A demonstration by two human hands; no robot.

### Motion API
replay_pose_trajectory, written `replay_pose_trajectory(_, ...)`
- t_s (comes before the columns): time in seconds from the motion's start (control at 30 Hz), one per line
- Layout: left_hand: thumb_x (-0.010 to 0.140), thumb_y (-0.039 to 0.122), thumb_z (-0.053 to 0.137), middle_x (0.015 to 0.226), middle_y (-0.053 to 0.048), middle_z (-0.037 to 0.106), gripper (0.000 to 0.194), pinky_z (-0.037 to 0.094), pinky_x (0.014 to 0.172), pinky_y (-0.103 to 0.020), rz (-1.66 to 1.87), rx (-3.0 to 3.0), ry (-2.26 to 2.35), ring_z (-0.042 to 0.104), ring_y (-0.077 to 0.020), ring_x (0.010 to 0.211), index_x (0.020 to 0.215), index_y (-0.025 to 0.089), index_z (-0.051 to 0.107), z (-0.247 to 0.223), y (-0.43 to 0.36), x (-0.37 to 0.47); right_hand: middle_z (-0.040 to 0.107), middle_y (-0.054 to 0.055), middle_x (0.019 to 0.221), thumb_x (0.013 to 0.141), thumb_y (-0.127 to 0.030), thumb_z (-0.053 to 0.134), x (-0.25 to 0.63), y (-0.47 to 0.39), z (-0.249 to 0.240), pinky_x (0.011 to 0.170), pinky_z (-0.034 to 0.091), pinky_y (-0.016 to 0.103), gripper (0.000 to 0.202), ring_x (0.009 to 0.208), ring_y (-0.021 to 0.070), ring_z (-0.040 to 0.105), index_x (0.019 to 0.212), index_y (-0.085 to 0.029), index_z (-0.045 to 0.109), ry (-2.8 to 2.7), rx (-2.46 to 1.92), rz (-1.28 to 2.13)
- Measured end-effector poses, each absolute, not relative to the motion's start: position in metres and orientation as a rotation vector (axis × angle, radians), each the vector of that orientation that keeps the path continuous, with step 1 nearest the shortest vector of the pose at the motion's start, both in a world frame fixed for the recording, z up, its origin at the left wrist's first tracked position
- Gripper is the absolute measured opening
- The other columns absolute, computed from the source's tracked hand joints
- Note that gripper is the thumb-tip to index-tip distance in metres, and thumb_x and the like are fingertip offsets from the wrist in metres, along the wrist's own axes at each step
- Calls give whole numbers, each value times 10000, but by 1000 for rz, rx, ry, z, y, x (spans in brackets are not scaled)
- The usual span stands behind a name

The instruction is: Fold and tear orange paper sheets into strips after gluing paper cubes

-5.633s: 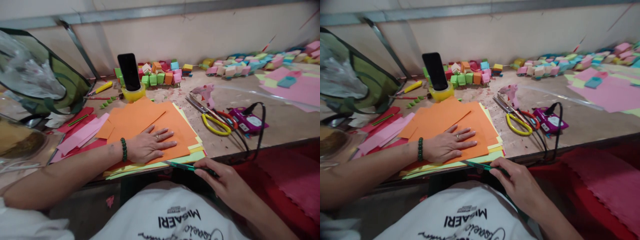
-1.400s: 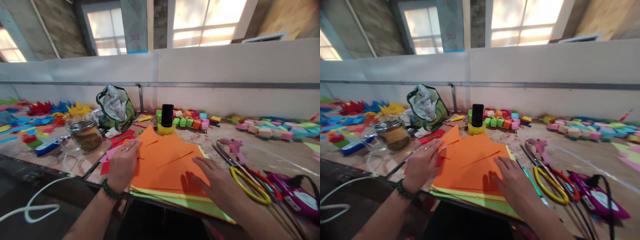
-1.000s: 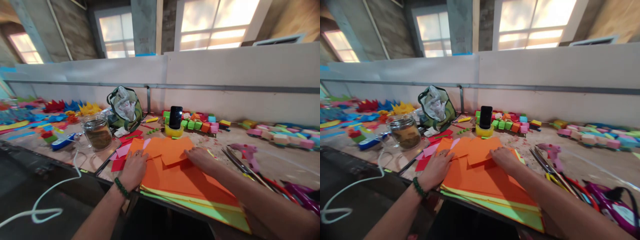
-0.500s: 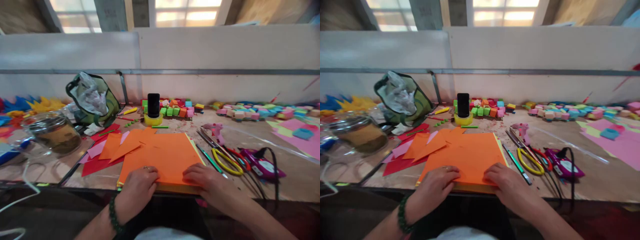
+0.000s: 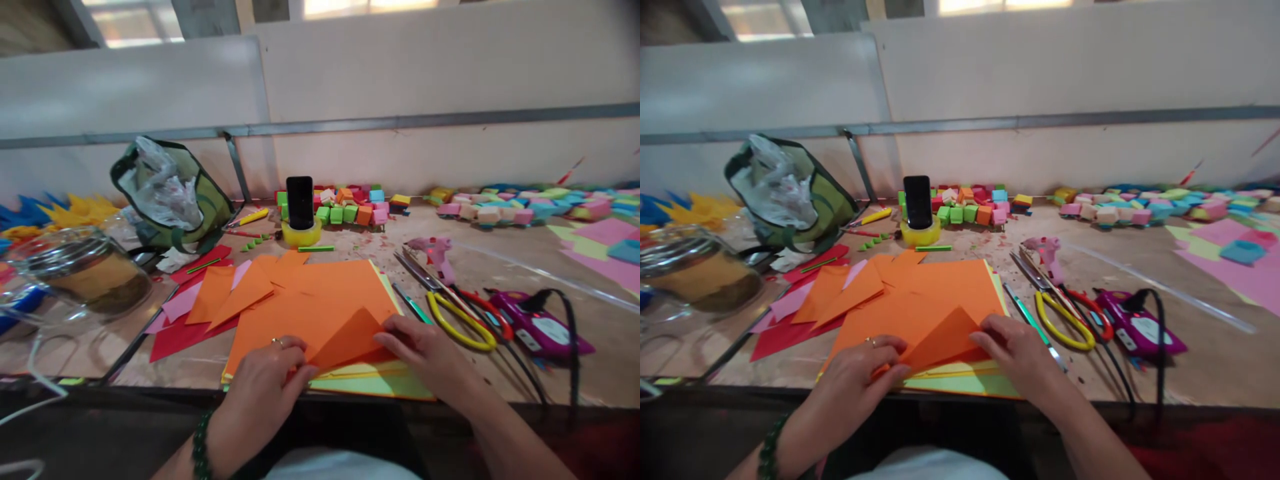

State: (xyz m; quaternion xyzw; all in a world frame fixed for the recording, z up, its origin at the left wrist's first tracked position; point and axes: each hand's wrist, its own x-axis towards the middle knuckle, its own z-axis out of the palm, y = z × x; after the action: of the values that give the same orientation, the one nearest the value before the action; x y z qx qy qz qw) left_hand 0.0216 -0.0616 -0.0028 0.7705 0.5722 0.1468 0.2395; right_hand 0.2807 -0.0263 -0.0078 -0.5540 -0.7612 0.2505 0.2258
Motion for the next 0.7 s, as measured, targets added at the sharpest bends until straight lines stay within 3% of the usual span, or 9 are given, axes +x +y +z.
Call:
replay_pose_trajectory(0.1,896,270,511,1042,-24,669,220,477,798,-309,455,2088,1569,635,-184,895,716,196,614,-4,-60,22,658,26,772,845,-390,557,281,-24,-16,628,462,283,205,691,170,598,875,-200,626,-2012,-1497,716)
replay_pose_trajectory(0.2,885,246,526,989,-25,664,204,482,770,-302,510,2084,1575,627,-176,858,699,194,590,-7,-58,22,676,57,858,843,-372,565,285,-23,-26,671,515,304,297,760,188,638,1075,-187,592,-1925,-1455,760)
replay_pose_trajectory(0.3,879,199,524,975,-34,669,142,495,760,-294,625,2149,1540,634,-173,861,763,199,605,-9,-54,20,673,50,857,853,-325,564,289,-23,-31,698,533,316,293,777,187,648,1118,-200,585,-1950,-1393,662)
replay_pose_trajectory(0.4,867,107,507,1063,-42,672,153,485,861,-307,894,2372,1395,625,-171,993,836,206,619,-3,-54,15,668,50,915,827,-227,592,292,-22,-29,785,529,342,253,876,197,642,1079,-230,614,-2070,-1202,478)
replay_pose_trajectory(0.53,852,31,531,1069,-28,711,225,261,1122,-440,1317,2791,1123,576,-177,1145,912,207,658,6,-67,9,604,92,1150,783,-190,646,291,-26,-24,916,485,436,81,1137,271,547,855,-226,643,-2001,-1000,181)
replay_pose_trajectory(0.7,895,70,513,915,6,754,220,260,1138,-307,1514,3024,951,566,-102,1172,941,192,691,-7,-80,10,557,50,1259,755,-161,675,292,-37,-14,998,406,530,124,1234,322,471,832,-240,618,-1656,-885,-189)
